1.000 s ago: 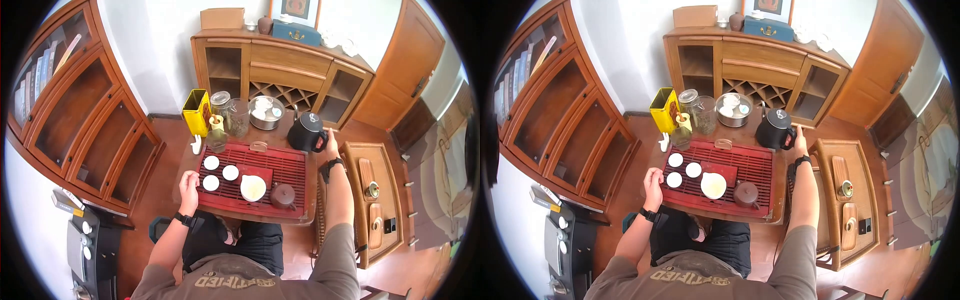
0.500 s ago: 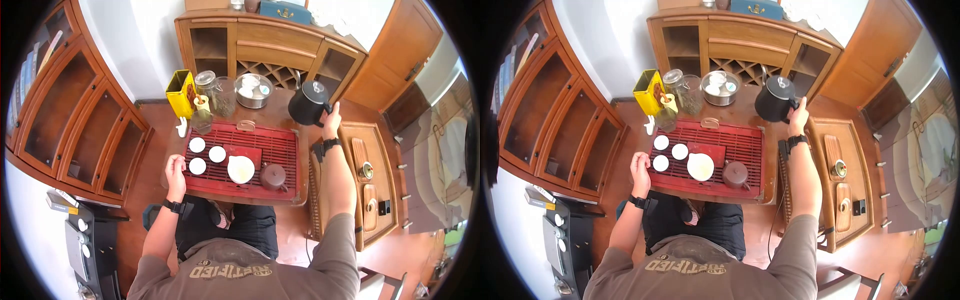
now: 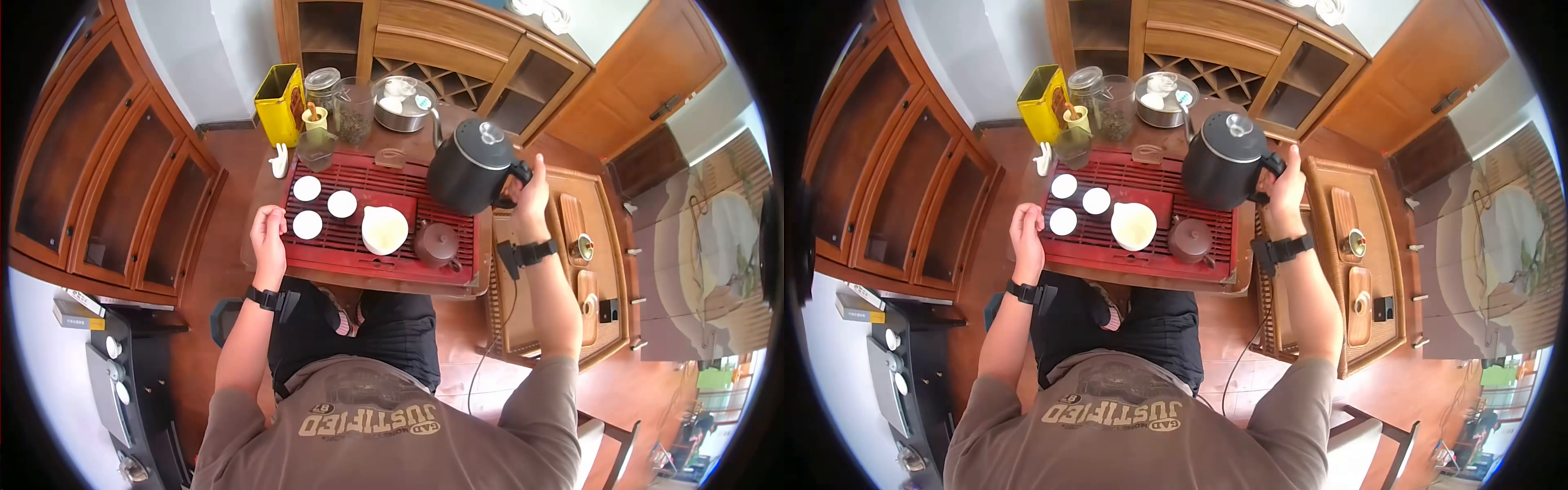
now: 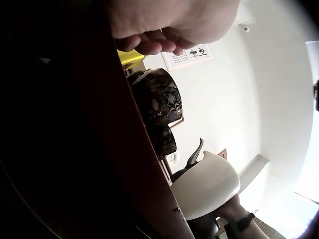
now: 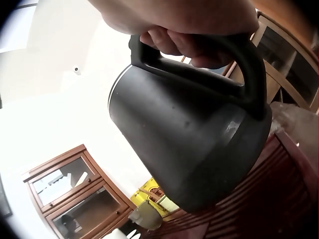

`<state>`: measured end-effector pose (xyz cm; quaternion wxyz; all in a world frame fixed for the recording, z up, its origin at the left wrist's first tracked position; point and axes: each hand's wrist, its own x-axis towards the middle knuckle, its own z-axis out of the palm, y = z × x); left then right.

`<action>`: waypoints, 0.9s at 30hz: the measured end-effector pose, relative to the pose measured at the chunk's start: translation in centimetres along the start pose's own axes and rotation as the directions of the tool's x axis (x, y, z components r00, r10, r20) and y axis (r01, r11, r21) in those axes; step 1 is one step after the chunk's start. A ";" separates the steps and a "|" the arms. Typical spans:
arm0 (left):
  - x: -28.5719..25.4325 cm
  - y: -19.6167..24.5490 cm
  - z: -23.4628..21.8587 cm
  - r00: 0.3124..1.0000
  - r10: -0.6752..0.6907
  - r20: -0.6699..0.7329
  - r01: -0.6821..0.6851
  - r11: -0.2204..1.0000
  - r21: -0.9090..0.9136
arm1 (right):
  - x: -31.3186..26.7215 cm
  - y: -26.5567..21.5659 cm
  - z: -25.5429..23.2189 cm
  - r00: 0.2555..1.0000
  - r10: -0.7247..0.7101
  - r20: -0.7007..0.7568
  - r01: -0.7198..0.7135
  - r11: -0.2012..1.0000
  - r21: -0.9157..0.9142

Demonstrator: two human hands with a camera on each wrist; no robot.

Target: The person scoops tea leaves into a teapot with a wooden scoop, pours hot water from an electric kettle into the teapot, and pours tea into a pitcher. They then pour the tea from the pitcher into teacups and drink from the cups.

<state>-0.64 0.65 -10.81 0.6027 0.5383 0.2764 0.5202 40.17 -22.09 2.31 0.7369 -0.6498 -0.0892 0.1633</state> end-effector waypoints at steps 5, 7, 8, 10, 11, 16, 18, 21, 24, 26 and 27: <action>-0.2 0.6 0.4 1.000 -0.006 -0.017 0.006 1.000 -0.001 | -2.2 2.2 0.8 0.999 0.017 0.049 -0.016 0.999 -0.031; -0.2 0.7 0.4 1.000 -0.014 -0.015 0.014 1.000 -0.004 | -2.5 2.8 1.1 0.999 0.029 0.015 -0.029 0.999 -0.024; -0.2 0.7 0.4 1.000 -0.023 -0.012 0.023 1.000 -0.007 | -2.4 3.3 1.1 0.999 0.029 0.020 -0.029 0.999 -0.026; -0.1 0.6 0.3 1.000 -0.016 -0.012 0.015 1.000 -0.013 | -2.0 4.3 1.0 0.996 -0.006 0.092 0.006 1.000 0.007; -0.1 0.5 0.3 1.000 -0.009 -0.003 0.009 1.000 -0.001 | -1.8 4.7 0.8 0.995 -0.001 0.101 0.001 1.000 0.005; -0.2 0.2 0.2 1.000 0.024 0.001 -0.024 0.998 0.066 | -0.4 7.2 -0.3 0.991 -0.063 0.117 0.058 0.997 0.054; -0.6 0.6 0.3 0.999 0.030 0.013 -0.031 0.994 0.101 | -0.5 6.9 -0.8 0.991 -0.032 0.132 0.033 0.999 0.000; -0.9 0.7 0.7 0.990 0.117 0.075 -0.128 0.977 0.171 | -2.3 5.1 -0.3 0.997 -0.032 0.072 0.040 0.992 -0.119; -1.0 0.9 1.0 0.988 0.119 0.094 -0.135 0.974 0.184 | -3.3 5.4 -1.9 0.977 -0.211 0.043 0.215 0.957 -0.196; -1.0 1.7 0.9 0.987 0.116 0.108 -0.137 0.968 0.212 | -4.8 6.1 -3.2 0.966 -0.259 -0.010 0.254 0.953 -0.163; -1.0 2.3 1.0 0.988 0.100 0.118 -0.124 0.968 0.218 | -6.0 6.2 -4.1 0.958 -0.285 0.041 0.286 0.930 -0.229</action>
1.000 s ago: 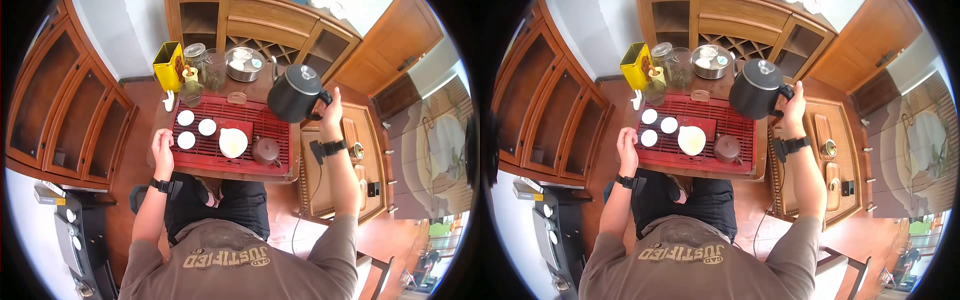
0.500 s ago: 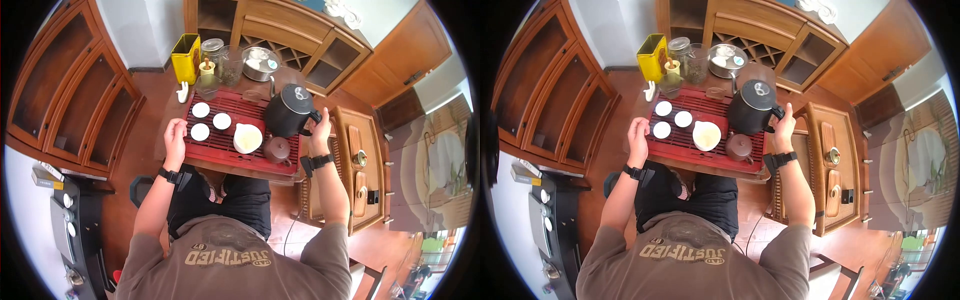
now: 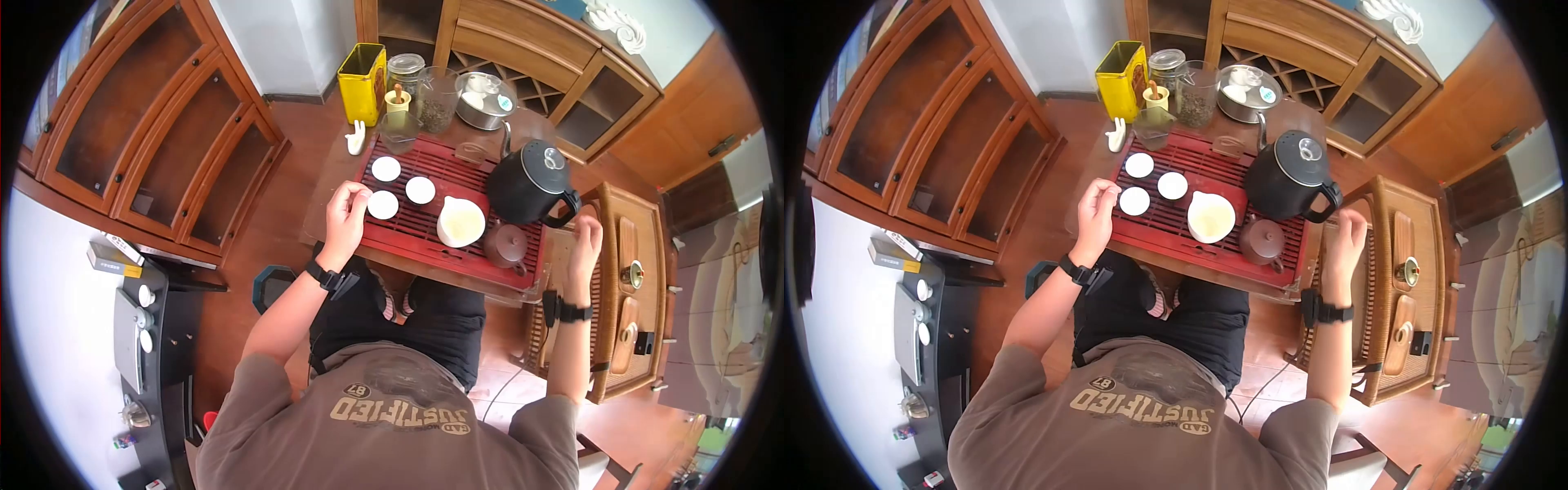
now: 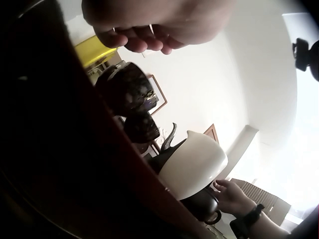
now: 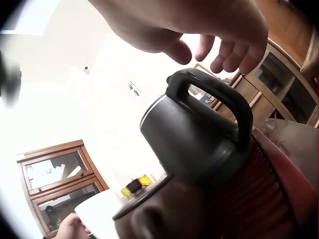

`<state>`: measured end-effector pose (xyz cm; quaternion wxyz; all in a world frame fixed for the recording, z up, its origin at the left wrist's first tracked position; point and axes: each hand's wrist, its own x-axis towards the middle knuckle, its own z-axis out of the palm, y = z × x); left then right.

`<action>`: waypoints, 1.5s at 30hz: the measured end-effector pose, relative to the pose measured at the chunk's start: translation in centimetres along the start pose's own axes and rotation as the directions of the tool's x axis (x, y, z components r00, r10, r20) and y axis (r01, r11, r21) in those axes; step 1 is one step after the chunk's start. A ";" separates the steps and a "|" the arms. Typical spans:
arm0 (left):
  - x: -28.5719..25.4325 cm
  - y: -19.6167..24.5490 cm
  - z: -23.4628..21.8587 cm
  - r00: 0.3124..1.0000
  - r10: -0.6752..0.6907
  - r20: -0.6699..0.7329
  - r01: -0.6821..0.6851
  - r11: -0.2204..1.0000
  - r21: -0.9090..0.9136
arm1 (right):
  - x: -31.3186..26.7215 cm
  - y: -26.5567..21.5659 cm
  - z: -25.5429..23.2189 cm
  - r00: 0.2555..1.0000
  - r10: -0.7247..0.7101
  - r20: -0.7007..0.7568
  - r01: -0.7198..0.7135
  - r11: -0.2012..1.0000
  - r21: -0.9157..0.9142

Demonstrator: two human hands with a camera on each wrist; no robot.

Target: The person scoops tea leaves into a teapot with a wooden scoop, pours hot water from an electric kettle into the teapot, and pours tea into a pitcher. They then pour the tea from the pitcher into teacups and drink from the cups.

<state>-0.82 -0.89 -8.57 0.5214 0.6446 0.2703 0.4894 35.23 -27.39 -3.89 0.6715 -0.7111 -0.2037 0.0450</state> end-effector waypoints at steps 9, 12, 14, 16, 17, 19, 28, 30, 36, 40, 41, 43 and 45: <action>5.8 4.1 -1.2 0.945 0.020 0.325 -0.205 0.814 0.543 | -9.3 1.4 -1.0 0.983 0.117 0.140 -0.147 0.962 0.231; 7.2 3.2 -1.2 0.909 -0.057 0.412 -0.227 0.760 0.609 | -10.1 3.3 -0.7 0.996 0.056 0.075 -0.071 0.973 0.220; 7.6 3.6 -0.6 0.883 -0.142 0.448 -0.205 0.741 0.639 | -10.3 3.7 -0.4 0.999 0.031 0.042 -0.039 0.979 0.199; 7.9 3.5 0.0 0.870 -0.166 0.465 -0.198 0.745 0.637 | -10.6 3.9 0.0 0.998 0.054 0.020 -0.057 0.979 0.198; 8.1 3.3 0.1 0.860 -0.186 0.476 -0.187 0.753 0.632 | -10.7 4.0 0.2 0.997 0.071 0.002 -0.070 0.979 0.192; 8.3 2.8 0.3 0.870 -0.147 0.471 -0.229 0.726 0.649 | -11.0 4.1 0.3 0.998 0.057 -0.021 -0.052 0.981 0.186; 9.3 1.4 0.7 0.865 -0.133 0.483 -0.237 0.741 0.628 | -11.3 3.2 1.3 0.998 0.046 -0.049 -0.031 0.961 0.276; 9.3 1.3 0.8 0.864 -0.137 0.485 -0.226 0.755 0.615 | -11.2 3.7 1.5 0.997 0.056 -0.052 -0.037 0.951 0.306; 9.7 1.1 0.6 0.870 -0.082 0.486 -0.260 0.761 0.595 | -11.0 4.0 1.8 0.996 0.059 -0.069 -0.037 0.959 0.280; 9.0 1.0 0.5 0.880 -0.053 0.472 -0.272 0.757 0.594 | -11.0 4.1 1.8 0.997 0.046 -0.058 -0.031 0.968 0.249; 8.7 1.1 0.4 0.885 -0.019 0.465 -0.293 0.752 0.591 | -11.0 4.1 1.8 0.997 0.047 -0.059 -0.032 0.970 0.240; 7.8 1.8 0.2 0.897 0.067 0.436 -0.354 0.699 0.621 | -10.9 4.3 1.7 0.997 0.056 -0.054 -0.040 0.965 0.258; 6.8 3.1 0.1 0.896 0.154 0.416 -0.412 0.639 0.650 | -11.0 4.3 1.6 0.996 0.069 -0.055 -0.051 0.959 0.277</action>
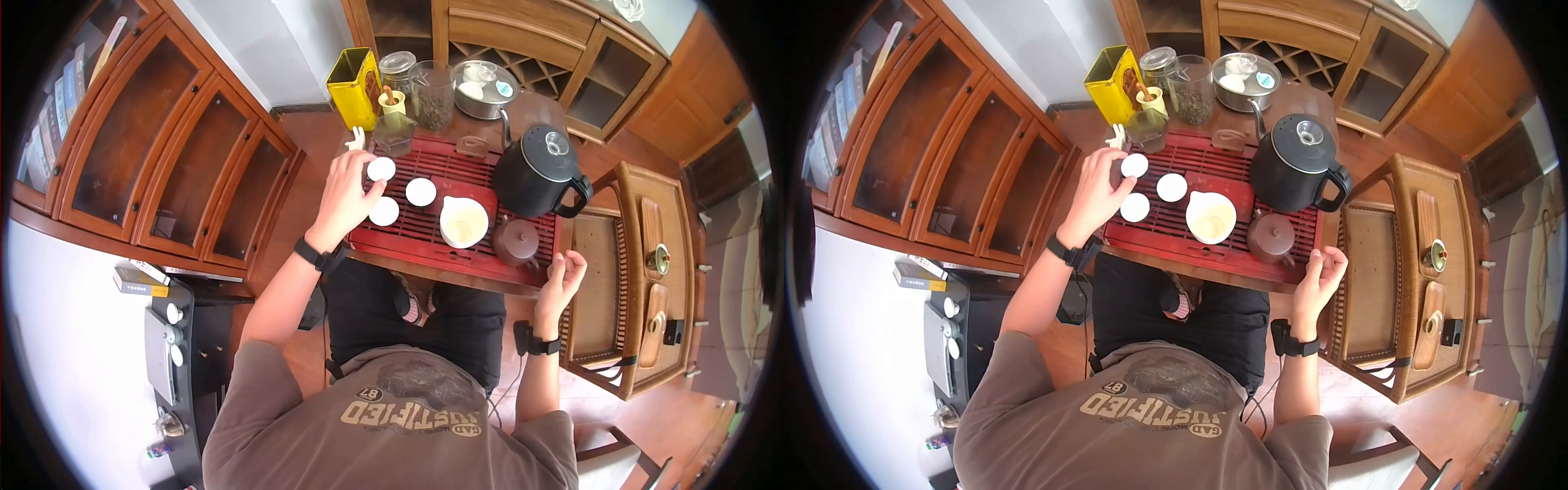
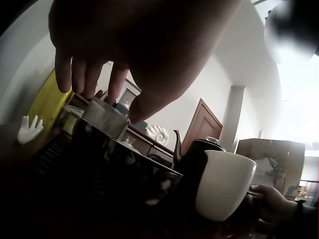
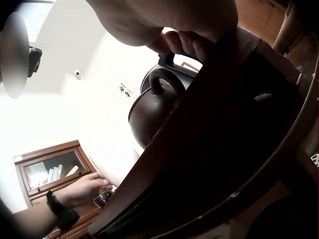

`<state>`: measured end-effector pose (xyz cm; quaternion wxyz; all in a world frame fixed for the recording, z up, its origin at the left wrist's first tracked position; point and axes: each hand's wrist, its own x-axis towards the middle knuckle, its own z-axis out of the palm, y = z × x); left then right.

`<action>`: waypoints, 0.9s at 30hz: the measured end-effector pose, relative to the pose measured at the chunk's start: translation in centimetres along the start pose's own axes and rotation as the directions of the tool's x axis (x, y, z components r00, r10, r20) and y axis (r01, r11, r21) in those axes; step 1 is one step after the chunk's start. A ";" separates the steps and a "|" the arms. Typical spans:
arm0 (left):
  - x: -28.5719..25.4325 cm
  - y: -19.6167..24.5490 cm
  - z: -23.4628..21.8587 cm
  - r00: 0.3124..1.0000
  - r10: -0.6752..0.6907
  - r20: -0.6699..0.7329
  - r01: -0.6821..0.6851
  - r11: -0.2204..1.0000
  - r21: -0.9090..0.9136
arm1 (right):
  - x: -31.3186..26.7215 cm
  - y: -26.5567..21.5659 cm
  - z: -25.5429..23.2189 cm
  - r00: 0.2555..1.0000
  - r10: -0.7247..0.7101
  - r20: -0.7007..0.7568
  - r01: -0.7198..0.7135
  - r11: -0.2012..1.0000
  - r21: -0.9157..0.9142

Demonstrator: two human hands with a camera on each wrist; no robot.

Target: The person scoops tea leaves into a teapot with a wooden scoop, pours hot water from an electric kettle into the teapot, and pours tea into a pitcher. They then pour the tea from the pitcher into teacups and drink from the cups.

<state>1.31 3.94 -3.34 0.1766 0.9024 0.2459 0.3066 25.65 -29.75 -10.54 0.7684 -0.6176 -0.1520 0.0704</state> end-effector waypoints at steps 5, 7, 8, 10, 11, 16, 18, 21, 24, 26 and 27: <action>-3.1 2.9 -0.9 1.000 0.008 0.003 -0.008 1.000 0.021 | 0.0 0.4 -0.1 1.000 -0.029 -0.010 0.029 0.999 -0.027; -4.1 3.6 -0.9 0.997 -0.005 0.083 0.006 1.000 -0.009 | 0.0 0.4 -0.1 1.000 -0.027 -0.016 0.026 0.999 -0.037; -4.4 3.6 -0.7 0.997 -0.010 0.083 0.011 1.000 -0.009 | 0.0 0.4 -0.1 0.999 -0.026 -0.023 0.025 0.999 -0.047; -4.9 3.5 -0.1 0.997 0.013 0.082 -0.011 1.000 -0.014 | 0.0 0.5 -0.2 1.000 -0.016 -0.022 0.015 0.999 -0.044; -5.1 3.3 0.1 0.997 0.013 0.078 -0.012 1.000 -0.012 | 0.0 0.5 -0.2 1.000 -0.008 -0.026 0.007 0.999 -0.039; -5.3 3.2 0.2 0.992 -0.005 0.125 0.006 1.000 -0.010 | -0.2 0.1 0.0 0.999 -0.011 -0.033 0.009 0.998 -0.069; -5.1 3.6 0.0 0.991 -0.010 0.132 0.011 1.000 -0.004 | -0.2 0.1 -0.1 1.000 -0.005 -0.031 0.002 0.995 -0.100; -4.1 5.1 -0.7 0.997 0.049 0.054 -0.051 0.998 0.046 | 0.0 0.6 -0.3 0.999 -0.022 -0.025 0.020 0.996 -0.085; -2.1 6.0 -1.0 0.992 0.093 0.083 -0.098 0.994 0.050 | 0.0 0.6 -0.3 0.999 -0.035 -0.009 0.034 0.991 -0.126; -0.7 6.3 -0.9 0.963 0.155 0.221 -0.182 0.978 0.106 | 0.1 0.6 -0.2 0.999 -0.032 -0.021 0.030 0.994 -0.110; -0.1 6.3 -0.7 0.949 0.161 0.271 -0.193 0.977 0.095 | 0.1 0.6 -0.2 0.999 -0.035 -0.017 0.033 0.994 -0.108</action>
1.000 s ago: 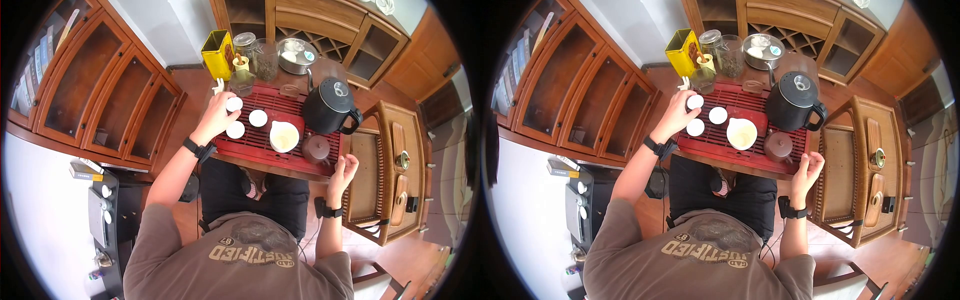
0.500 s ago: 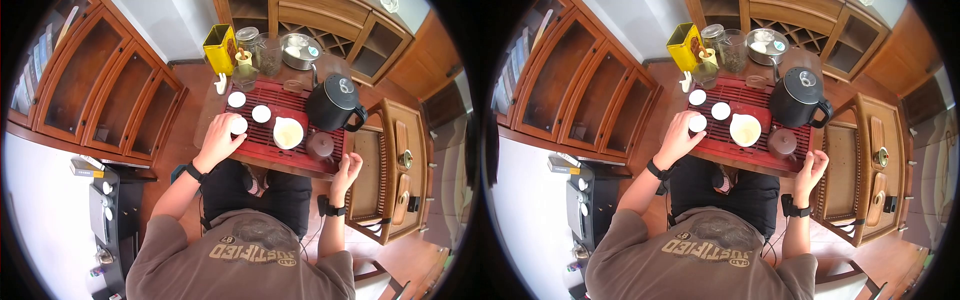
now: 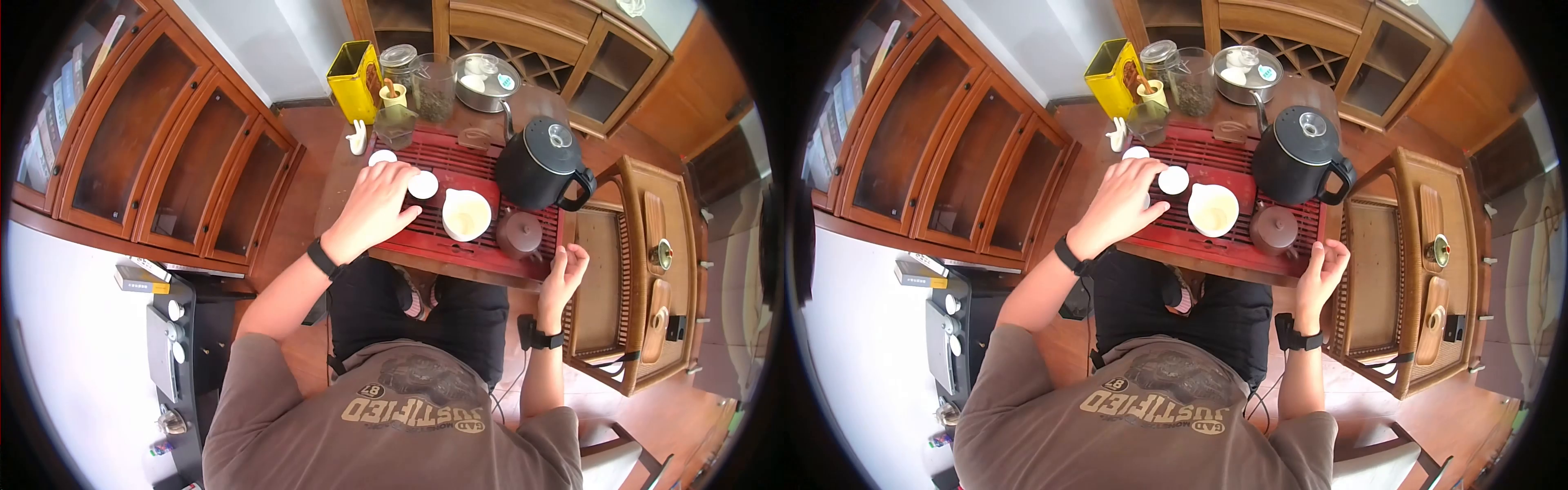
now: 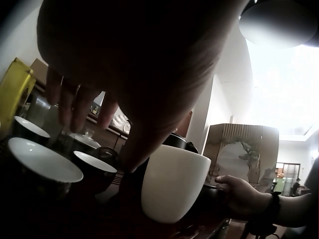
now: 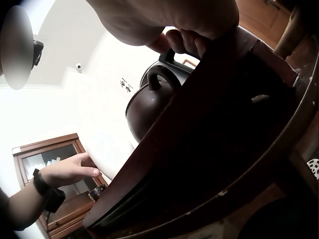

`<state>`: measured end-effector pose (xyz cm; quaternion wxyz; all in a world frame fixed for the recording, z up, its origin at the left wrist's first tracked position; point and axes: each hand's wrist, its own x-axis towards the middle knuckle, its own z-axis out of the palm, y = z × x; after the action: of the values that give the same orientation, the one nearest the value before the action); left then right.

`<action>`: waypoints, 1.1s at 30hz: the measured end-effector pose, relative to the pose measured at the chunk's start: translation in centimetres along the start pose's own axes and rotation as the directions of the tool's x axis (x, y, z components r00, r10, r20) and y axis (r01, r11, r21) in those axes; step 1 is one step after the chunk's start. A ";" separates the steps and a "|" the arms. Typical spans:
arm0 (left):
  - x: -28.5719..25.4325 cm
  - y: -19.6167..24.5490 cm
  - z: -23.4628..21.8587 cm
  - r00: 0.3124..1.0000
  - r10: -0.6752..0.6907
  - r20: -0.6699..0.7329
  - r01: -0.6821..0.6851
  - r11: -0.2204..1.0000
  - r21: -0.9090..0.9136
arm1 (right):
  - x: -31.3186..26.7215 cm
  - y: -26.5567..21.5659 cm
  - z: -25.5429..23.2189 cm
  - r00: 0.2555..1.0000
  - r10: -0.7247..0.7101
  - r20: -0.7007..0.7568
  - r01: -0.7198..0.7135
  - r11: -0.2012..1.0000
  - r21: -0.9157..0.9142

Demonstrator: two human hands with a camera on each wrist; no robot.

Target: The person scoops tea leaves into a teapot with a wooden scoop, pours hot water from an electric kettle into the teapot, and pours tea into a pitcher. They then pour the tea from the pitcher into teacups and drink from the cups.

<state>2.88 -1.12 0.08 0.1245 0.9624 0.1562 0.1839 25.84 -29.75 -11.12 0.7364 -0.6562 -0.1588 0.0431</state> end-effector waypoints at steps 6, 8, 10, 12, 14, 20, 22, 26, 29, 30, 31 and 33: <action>2.6 -1.0 1.4 0.993 0.040 0.109 -0.045 0.998 0.046 | 0.0 0.1 -0.4 1.000 0.022 -0.006 -0.022 1.000 0.005; 3.1 -1.6 1.8 0.989 0.075 0.131 -0.084 0.994 0.069 | 0.0 -0.1 -0.2 1.000 0.017 -0.007 -0.017 0.999 -0.030; 3.2 -2.1 2.1 0.987 0.074 0.144 -0.080 0.996 0.041 | 0.0 -0.3 -0.1 1.000 0.009 -0.011 -0.009 1.000 -0.024; 3.2 -2.3 2.3 0.986 0.124 0.109 -0.133 0.988 0.074 | -0.1 -0.6 0.1 1.000 -0.001 -0.004 0.001 1.000 -0.011; 3.3 -2.4 2.3 0.984 0.156 0.084 -0.164 0.982 0.093 | -0.1 -0.4 0.1 1.000 -0.002 -0.004 0.002 1.000 -0.009; 3.6 -2.3 2.1 0.987 0.124 0.099 -0.133 0.987 0.090 | -0.4 -1.0 0.5 1.000 -0.005 0.013 0.005 1.000 -0.002; 3.6 -2.1 2.0 0.987 0.120 0.103 -0.128 0.990 0.067 | -0.3 -1.1 0.5 1.000 -0.017 0.010 0.017 1.000 -0.008; 3.8 -2.0 1.7 0.990 0.112 0.086 -0.121 0.987 0.103 | -0.4 -0.7 0.3 1.000 -0.023 0.021 0.023 1.000 -0.016; 4.0 -2.2 1.7 0.987 0.028 0.158 -0.045 0.994 0.102 | -0.3 -0.8 0.6 0.999 -0.038 0.025 0.038 0.999 -0.001; 4.2 -2.3 1.8 0.989 0.030 0.145 -0.046 0.993 0.105 | -0.4 -0.9 0.7 0.999 -0.045 0.023 0.045 0.999 0.012; 4.2 -2.4 1.9 0.991 0.031 0.133 -0.046 0.993 0.107 | -0.4 -0.9 0.7 0.999 -0.046 0.025 0.045 0.999 0.012; 4.2 -2.6 2.1 0.991 0.034 0.133 -0.047 0.994 0.098 | -0.4 -1.0 0.7 0.999 -0.046 0.023 0.046 0.999 0.001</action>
<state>6.71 2.36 -1.25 0.0819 0.9805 0.1371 0.1148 25.13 -29.34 -10.12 0.7356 -0.6515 -0.1822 0.0339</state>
